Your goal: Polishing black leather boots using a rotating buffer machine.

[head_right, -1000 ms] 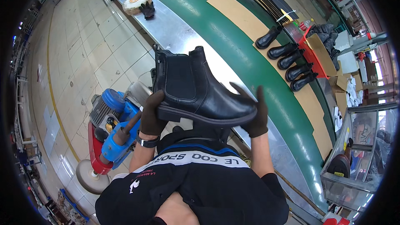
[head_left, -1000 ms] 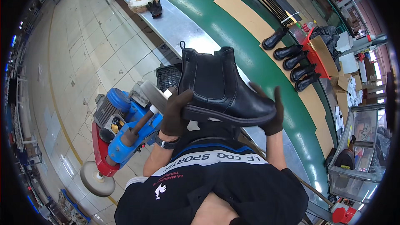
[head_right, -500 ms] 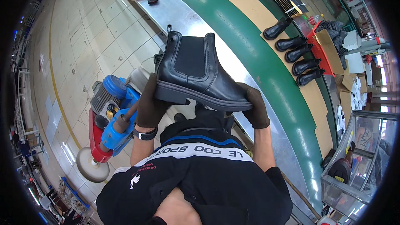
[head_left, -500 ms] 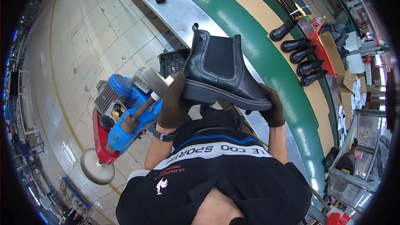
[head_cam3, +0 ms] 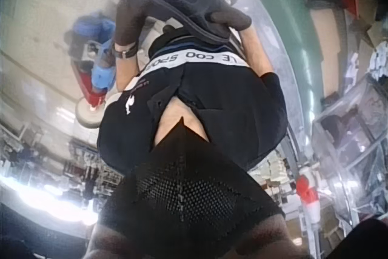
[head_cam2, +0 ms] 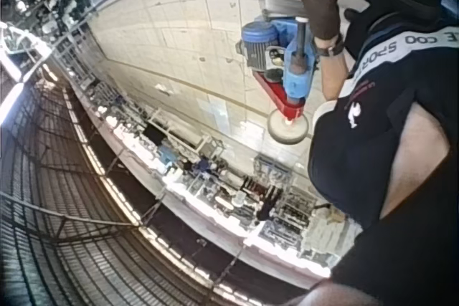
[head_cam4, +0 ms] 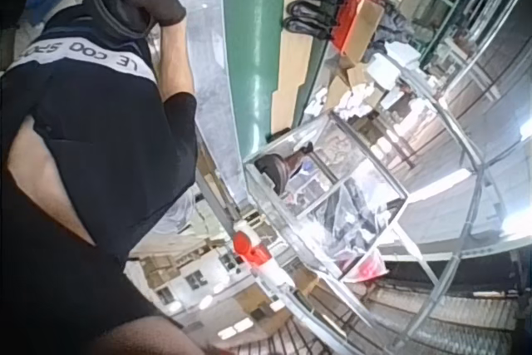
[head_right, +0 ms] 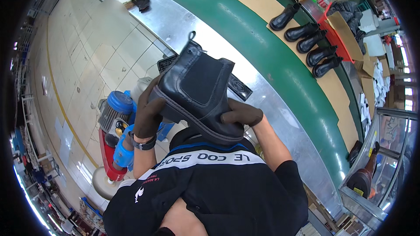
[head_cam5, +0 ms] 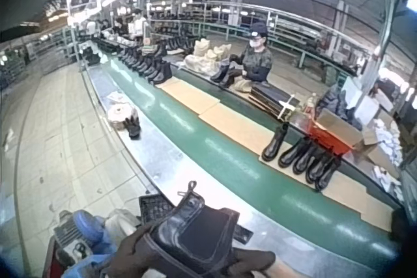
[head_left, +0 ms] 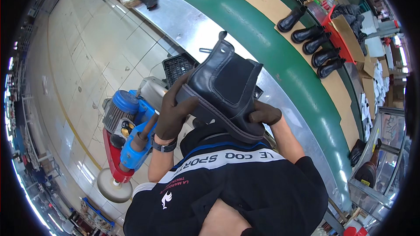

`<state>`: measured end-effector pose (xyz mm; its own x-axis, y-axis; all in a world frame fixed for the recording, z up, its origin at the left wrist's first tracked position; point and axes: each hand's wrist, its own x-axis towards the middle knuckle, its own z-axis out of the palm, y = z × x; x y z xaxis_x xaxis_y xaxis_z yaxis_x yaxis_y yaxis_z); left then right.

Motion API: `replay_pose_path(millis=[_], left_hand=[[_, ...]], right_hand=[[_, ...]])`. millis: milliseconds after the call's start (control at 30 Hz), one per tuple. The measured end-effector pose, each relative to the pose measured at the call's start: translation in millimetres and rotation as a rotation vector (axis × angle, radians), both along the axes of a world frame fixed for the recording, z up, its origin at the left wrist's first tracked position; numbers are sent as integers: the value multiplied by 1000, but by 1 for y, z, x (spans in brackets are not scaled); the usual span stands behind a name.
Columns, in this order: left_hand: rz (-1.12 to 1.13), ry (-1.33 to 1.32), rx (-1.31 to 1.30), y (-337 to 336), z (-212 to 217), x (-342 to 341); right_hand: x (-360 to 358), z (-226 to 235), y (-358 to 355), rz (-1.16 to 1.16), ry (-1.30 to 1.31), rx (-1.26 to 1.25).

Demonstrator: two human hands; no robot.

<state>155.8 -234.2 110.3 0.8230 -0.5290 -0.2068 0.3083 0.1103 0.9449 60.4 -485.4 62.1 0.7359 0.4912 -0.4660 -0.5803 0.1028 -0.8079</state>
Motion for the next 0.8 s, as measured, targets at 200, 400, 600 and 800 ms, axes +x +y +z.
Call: replay_pose_path(millis=[200,400,600,800], left_hand=[[48,97,-69,-14,6,15],[35,87,-98,-31,5,23],[69,50,-56,-44,2,40],[110,118,-90,-70,15,58]], right_hand=[[15,1,-6,-160,0,128],[26,2,-15,-222,2,228],[46,-1,-19,-290,97,388],[68,4,-31,-323,32,321]])
